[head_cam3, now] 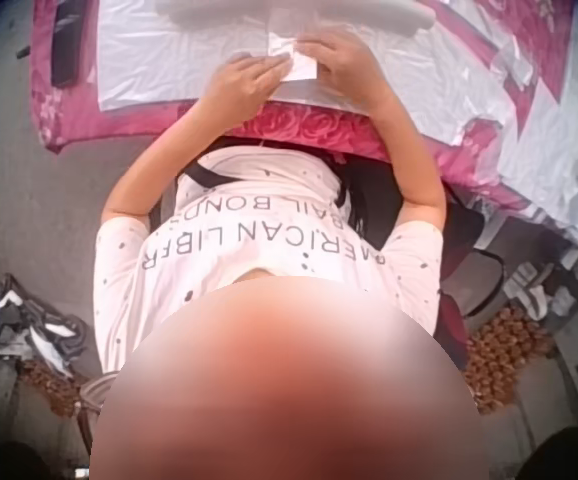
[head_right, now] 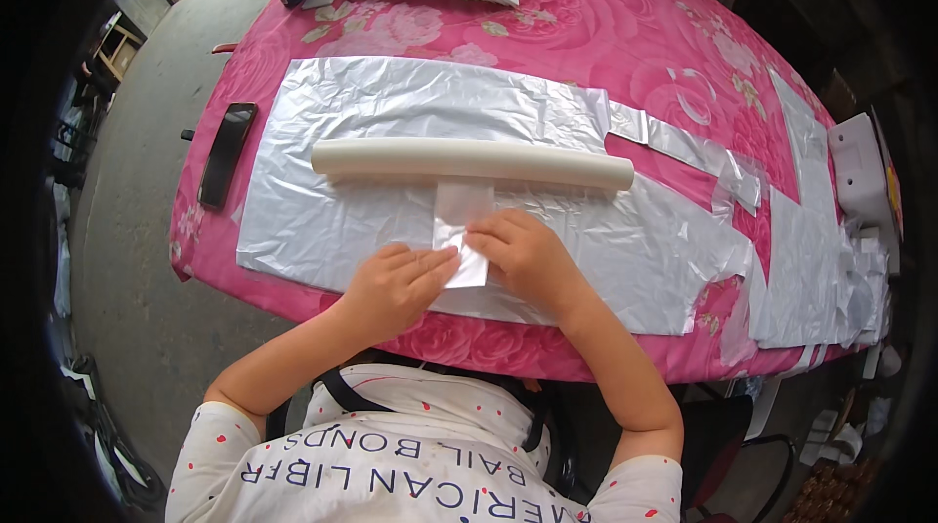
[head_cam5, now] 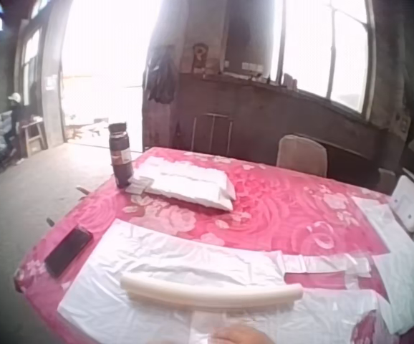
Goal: The person repeatedly wraps small white rectangular items in clear plastic film on a pink table. They unroll film, place an item, fold the film around it, and stack the wrapped units. The person also stacks previously wrapped items and adjusts the film roll.
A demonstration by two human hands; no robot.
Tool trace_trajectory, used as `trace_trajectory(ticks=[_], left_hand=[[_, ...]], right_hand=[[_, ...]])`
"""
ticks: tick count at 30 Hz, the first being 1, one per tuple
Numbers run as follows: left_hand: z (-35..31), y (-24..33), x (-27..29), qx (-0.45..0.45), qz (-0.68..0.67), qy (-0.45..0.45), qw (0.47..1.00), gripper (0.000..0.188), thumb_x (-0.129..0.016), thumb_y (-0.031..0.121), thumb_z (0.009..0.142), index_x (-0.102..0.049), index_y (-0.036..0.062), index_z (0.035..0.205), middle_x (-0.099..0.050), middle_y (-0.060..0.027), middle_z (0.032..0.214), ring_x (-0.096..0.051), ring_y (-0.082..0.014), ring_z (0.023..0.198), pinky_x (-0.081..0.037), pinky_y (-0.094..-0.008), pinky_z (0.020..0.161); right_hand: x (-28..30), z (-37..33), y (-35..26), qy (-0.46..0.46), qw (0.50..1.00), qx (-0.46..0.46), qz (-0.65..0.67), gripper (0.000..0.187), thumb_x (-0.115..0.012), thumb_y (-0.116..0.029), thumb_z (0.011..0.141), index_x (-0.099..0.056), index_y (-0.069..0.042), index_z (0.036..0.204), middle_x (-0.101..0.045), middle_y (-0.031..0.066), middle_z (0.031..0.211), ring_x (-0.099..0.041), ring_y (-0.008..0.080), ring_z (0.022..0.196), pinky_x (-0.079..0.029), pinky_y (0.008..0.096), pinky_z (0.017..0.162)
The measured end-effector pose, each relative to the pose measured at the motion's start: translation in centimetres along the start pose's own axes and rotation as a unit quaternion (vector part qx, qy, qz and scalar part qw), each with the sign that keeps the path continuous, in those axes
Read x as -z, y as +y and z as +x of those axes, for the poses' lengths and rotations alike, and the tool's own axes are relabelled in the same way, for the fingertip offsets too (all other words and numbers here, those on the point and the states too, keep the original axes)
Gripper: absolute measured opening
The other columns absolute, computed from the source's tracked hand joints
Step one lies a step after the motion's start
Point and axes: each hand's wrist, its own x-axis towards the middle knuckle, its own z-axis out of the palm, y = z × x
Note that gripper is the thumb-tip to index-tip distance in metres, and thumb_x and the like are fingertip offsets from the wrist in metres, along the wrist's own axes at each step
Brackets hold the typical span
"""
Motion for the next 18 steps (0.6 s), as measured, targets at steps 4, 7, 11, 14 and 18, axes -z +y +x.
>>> trace_trajectory(ticks=[4,7,11,14,18], left_hand=[[-2.6,1.5,0.9,-0.058,-0.009,0.0,0.998,0.037,-0.062,0.01,0.071,-0.059,0.0013,0.108,-0.06,-0.0107,0.113,-0.058,-0.0204,0.103,-0.046,-0.0334,0.078],[-3.9,1.1,0.6,-0.049,0.015,-0.02,0.999,0.042,-0.063,0.016,0.072,-0.058,0.0016,0.111,-0.059,-0.0098,0.115,-0.058,-0.0202,0.103,-0.045,-0.0332,0.082],[-4.0,1.1,0.5,-0.056,0.029,-0.022,0.998,0.043,-0.063,0.018,0.072,-0.058,0.0015,0.111,-0.059,-0.0094,0.115,-0.058,-0.0202,0.103,-0.045,-0.033,0.082],[-4.0,1.1,0.5,-0.068,0.034,-0.01,0.997,0.043,-0.062,0.017,0.072,-0.058,0.0013,0.111,-0.059,-0.0094,0.115,-0.057,-0.02,0.104,-0.044,-0.0325,0.082],[-3.9,1.0,0.2,-0.061,0.036,-0.018,0.997,0.041,-0.06,0.013,0.072,-0.058,0.0012,0.112,-0.059,-0.0092,0.115,-0.058,-0.0193,0.103,-0.045,-0.0313,0.08]], right_hand=[[-0.8,-2.1,-2.9,0.01,0.998,0.062,-0.019,0.019,-0.06,-0.008,0.069,-0.064,-0.005,0.088,-0.064,0.0048,0.09,-0.06,0.0201,0.083,-0.05,0.0315,0.072],[-1.3,-3.1,-4.0,0.009,0.998,0.062,-0.02,0.021,-0.06,-0.008,0.07,-0.065,-0.006,0.09,-0.065,0.004,0.092,-0.061,0.0191,0.084,-0.05,0.0309,0.071],[-1.4,-3.5,-4.2,0.011,0.999,0.047,-0.024,0.022,-0.06,-0.009,0.072,-0.066,-0.007,0.093,-0.065,0.0035,0.096,-0.061,0.0182,0.087,-0.049,0.0306,0.073],[-1.4,-3.6,-4.4,0.014,0.999,0.042,-0.027,0.021,-0.059,-0.009,0.073,-0.066,-0.006,0.093,-0.065,0.0035,0.097,-0.061,0.018,0.088,-0.049,0.0304,0.074],[-1.5,-3.7,-4.5,0.028,0.999,0.032,-0.018,0.022,-0.061,-0.007,0.071,-0.066,-0.007,0.093,-0.065,0.0038,0.096,-0.061,0.019,0.084,-0.049,0.0303,0.071]])
